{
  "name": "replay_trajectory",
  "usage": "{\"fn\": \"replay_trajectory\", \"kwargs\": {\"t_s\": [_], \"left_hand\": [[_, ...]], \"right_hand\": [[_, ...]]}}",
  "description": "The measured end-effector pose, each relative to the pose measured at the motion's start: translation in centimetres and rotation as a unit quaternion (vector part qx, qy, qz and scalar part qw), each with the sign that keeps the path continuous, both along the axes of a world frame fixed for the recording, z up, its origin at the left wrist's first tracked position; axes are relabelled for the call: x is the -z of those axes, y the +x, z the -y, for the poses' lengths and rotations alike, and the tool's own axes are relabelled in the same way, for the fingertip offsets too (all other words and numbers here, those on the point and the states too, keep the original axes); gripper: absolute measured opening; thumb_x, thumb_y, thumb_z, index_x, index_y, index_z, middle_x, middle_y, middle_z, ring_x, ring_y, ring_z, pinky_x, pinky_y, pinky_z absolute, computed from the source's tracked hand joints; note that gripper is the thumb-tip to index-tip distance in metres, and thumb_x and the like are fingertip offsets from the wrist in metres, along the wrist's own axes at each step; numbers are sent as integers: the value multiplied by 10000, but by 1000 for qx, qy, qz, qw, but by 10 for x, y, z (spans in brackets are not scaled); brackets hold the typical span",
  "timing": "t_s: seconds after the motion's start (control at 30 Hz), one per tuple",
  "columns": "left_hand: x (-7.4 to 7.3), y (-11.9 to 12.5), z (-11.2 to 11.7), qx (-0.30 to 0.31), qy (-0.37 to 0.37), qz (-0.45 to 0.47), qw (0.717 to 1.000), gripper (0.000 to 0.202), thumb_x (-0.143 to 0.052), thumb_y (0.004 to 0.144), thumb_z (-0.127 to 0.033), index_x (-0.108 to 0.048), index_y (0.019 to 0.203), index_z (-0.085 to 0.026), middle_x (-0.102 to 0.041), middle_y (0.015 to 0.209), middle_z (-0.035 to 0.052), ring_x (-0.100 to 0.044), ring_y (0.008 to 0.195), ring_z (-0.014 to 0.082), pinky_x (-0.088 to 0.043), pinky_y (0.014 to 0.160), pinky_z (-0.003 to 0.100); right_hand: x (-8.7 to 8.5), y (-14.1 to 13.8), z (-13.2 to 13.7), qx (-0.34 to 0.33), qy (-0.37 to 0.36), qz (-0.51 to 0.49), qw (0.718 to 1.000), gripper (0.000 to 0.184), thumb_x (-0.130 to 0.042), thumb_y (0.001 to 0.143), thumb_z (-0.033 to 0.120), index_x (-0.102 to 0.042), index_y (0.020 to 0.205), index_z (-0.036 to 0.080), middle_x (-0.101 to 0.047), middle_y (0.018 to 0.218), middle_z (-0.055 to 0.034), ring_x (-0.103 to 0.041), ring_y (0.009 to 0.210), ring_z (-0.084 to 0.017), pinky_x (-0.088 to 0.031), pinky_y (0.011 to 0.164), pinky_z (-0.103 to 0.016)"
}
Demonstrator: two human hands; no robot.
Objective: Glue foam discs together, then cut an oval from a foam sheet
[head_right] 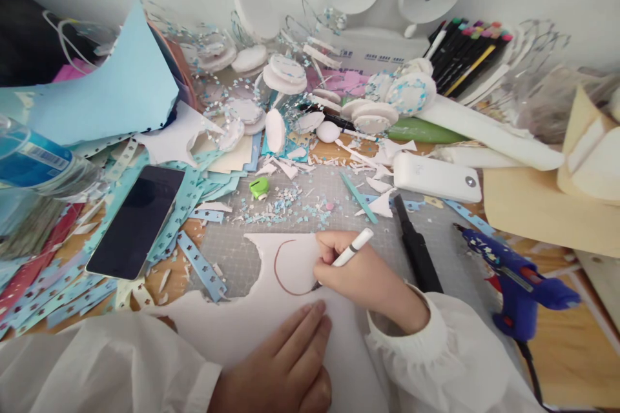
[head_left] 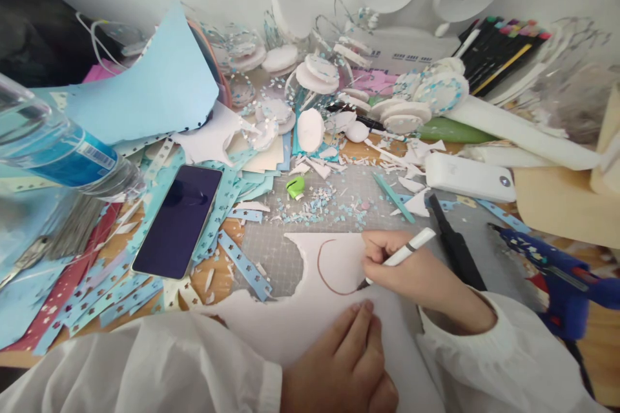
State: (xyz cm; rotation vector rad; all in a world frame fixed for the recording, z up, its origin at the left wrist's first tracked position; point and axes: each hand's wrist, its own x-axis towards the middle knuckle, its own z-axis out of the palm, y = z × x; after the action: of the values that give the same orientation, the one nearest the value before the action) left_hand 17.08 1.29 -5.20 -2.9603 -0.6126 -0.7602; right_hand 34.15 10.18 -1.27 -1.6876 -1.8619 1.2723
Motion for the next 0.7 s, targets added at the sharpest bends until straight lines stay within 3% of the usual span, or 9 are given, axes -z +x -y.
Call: {"fn": "replay_trajectory", "kwargs": {"t_s": [0.27,0.7], "left_hand": [[-5,1,-2,-12,-5,1,1000,138,-549,884,-261,-565,781,-170,-735,1047,114,-672,1062,308,-260,1112,476],[-2,0,-1,9,1,-14,1000,121,-575,869,-256,-543,809,-155,-715,1056,157,-656,1068,335,-255,1093,527]], "right_hand": [[-1,7,-4,40,30,20,999,206,-463,610,212,-268,546,228,-304,505,56,-287,510,-109,-220,470,-244],[4,11,-7,72,67,15,995,206,-473,635,210,-281,561,229,-365,506,49,-326,523,-119,-256,485,-248]]}}
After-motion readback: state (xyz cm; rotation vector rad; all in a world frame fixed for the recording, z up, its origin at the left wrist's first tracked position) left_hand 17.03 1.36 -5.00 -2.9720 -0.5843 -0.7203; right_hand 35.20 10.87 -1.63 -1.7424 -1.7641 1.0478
